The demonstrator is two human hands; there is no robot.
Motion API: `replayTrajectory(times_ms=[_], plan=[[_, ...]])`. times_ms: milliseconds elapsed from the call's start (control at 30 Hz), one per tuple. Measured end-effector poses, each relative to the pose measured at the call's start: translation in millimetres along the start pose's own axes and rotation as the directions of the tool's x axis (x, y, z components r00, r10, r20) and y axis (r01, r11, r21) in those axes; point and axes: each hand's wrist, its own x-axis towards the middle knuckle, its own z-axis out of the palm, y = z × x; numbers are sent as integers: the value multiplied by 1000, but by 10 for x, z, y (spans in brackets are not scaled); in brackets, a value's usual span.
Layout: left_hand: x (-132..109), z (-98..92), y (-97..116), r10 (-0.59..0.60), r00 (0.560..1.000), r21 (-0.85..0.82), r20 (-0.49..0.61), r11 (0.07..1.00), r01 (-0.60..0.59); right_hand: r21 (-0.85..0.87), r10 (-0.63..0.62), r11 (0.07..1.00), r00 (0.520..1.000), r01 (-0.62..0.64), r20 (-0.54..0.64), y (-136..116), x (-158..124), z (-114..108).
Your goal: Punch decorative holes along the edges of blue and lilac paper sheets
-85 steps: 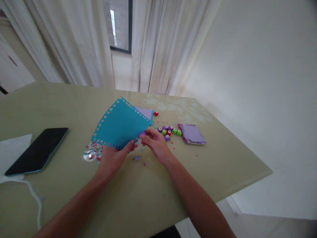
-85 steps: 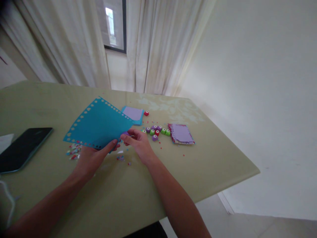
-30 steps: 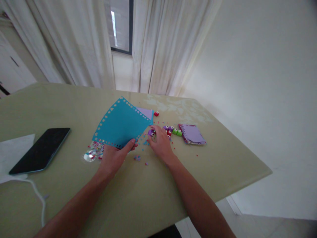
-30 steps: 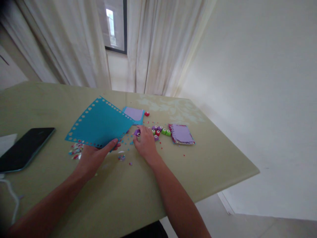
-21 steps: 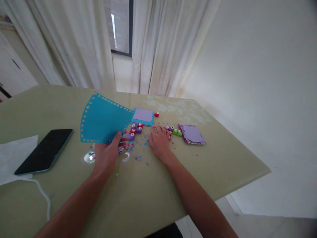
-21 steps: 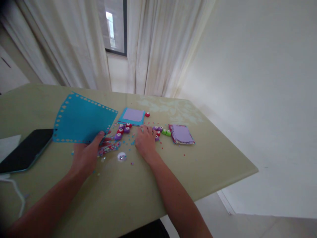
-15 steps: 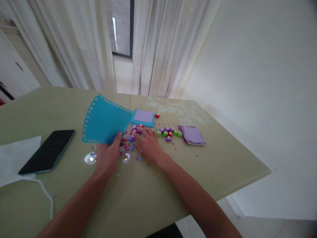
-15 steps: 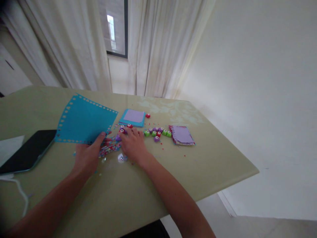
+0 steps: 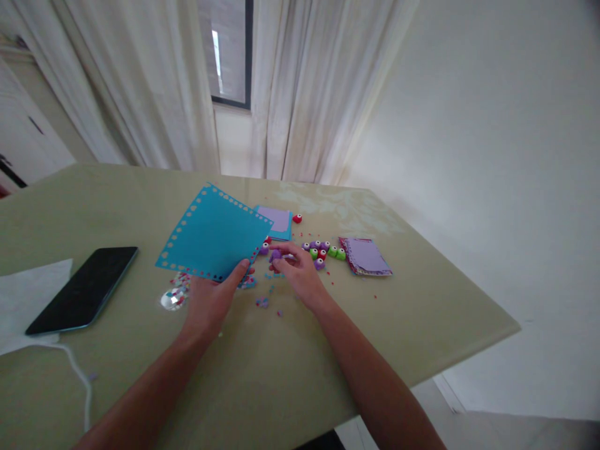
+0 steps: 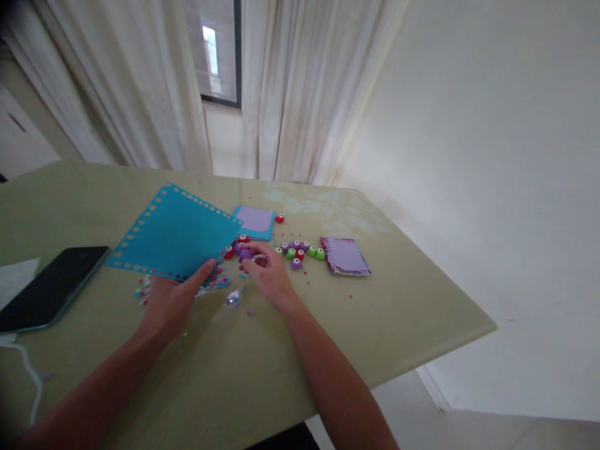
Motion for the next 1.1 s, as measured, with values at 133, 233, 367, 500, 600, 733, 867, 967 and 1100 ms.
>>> replayTrajectory(times_ms=[133, 233, 367, 500, 600, 733, 867, 967, 1100], plan=[[-31, 15, 21, -27, 998, -30, 61, 999, 29, 419, 206, 876, 971, -238, 121, -40, 43, -6], [-57, 33, 65, -27, 995, -63, 93, 997, 32, 482, 302, 814, 945, -324, 126, -26, 53, 6], [-64, 37, 62, 27, 995, -52, 100, 998, -22, 502, 310, 799, 942, -330, 126, -30, 47, 27], [-66, 39, 62, 18, 988, -28, 153, 1000, -14, 521, 293, 794, 948, -314, 124, -59, 35, 51], [-75, 63, 78, 29, 985, -38, 173, 999, -23, 547, 287, 790, 955, -277, 70, -56, 34, 78], [-85, 95, 77, 83, 986, -24, 144, 996, -80, 618, 297, 747, 955, -245, 19, -35, 39, 107], [-83, 97, 56, 102, 981, -35, 166, 995, -98, 598, 307, 761, 952, -252, 9, -36, 42, 106], [-75, 94, 37, 115, 976, -32, 186, 993, -111, 586, 319, 760, 947, -281, 40, -58, 33, 94], [-62, 104, 13, 119, 975, -29, 185, 993, -116, 565, 340, 760, 938, -320, 75, -77, 23, 87]])
